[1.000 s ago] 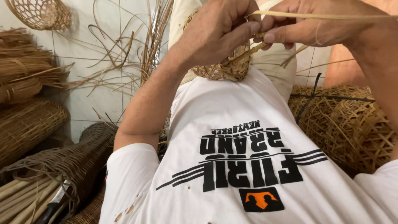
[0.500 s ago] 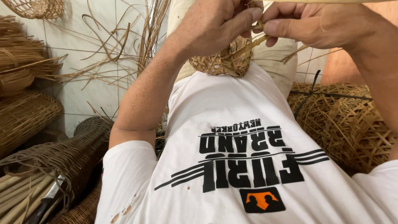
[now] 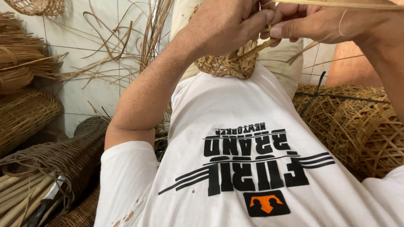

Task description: The person weaves a basket using strips of natural fiber, first creating the main body and then attaching a thick curved handle.

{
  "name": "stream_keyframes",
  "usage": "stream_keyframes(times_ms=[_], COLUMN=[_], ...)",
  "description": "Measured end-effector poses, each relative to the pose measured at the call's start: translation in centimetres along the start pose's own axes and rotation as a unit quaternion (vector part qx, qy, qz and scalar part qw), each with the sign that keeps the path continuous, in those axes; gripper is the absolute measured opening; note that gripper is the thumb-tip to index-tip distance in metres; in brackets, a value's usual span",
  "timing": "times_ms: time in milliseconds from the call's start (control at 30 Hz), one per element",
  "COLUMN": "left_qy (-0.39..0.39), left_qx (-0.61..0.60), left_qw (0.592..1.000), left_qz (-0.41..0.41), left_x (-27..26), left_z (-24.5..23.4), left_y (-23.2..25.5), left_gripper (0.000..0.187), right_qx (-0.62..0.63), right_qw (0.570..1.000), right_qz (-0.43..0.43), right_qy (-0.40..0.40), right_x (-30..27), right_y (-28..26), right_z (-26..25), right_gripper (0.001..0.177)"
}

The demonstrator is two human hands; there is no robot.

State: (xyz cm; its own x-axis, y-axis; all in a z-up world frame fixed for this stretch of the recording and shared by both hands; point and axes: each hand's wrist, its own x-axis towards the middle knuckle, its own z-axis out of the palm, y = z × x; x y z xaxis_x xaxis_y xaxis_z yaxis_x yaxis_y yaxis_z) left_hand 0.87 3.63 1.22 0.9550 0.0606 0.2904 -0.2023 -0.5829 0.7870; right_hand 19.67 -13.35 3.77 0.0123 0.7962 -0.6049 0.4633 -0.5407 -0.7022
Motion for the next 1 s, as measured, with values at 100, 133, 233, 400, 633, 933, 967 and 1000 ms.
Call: stream_keyframes(times_ms=[100, 133, 233, 400, 633, 933, 967, 1000], left_qy=[0.006, 0.002, 0.054, 0.004, -0.163, -0.13, -0.129, -0.115], left_qx=[-0.002, -0.03, 0.049, 0.035, -0.165, 0.022, 0.022, 0.042], left_qw=[1.0, 0.999, 0.995, 0.997, 0.971, 0.983, 0.983, 0.984], left_qz=[0.018, 0.04, 0.066, 0.074, 0.057, 0.128, 0.127, 0.129], left_x=[0.3, 0.4, 0.0, 0.0, -0.4, -2.6, -2.8, -3.0], left_z=[-0.6, -1.0, 0.0, -0.8, -4.9, -5.6, -5.4, -5.2], left_y=[0.1, 0.4, -1.5, -1.5, 1.5, -0.4, -0.3, -0.2], left_gripper=[0.035, 0.034, 0.036, 0.025, 0.014, 0.046, 0.046, 0.042], right_qx=[0.014, 0.038, 0.064, 0.032, -0.079, -0.048, -0.049, -0.053], right_qw=[1.0, 0.999, 0.997, 0.999, 0.995, 0.998, 0.998, 0.998], right_qz=[-0.016, -0.014, -0.044, -0.022, -0.021, -0.034, -0.034, -0.035], right_qy=[-0.011, -0.022, -0.024, 0.012, 0.063, 0.014, 0.012, 0.005], right_x=[-0.1, -0.1, 1.3, 0.6, -0.6, -0.3, -0.3, -0.1], right_y=[-1.1, -1.8, 0.4, -2.2, -2.3, -2.1, -1.8, -1.6], right_z=[-0.5, -0.6, -0.5, 1.0, 0.8, -0.6, -0.7, -0.7], right_gripper=[0.023, 0.025, 0.019, 0.014, 0.038, 0.034, 0.034, 0.031])
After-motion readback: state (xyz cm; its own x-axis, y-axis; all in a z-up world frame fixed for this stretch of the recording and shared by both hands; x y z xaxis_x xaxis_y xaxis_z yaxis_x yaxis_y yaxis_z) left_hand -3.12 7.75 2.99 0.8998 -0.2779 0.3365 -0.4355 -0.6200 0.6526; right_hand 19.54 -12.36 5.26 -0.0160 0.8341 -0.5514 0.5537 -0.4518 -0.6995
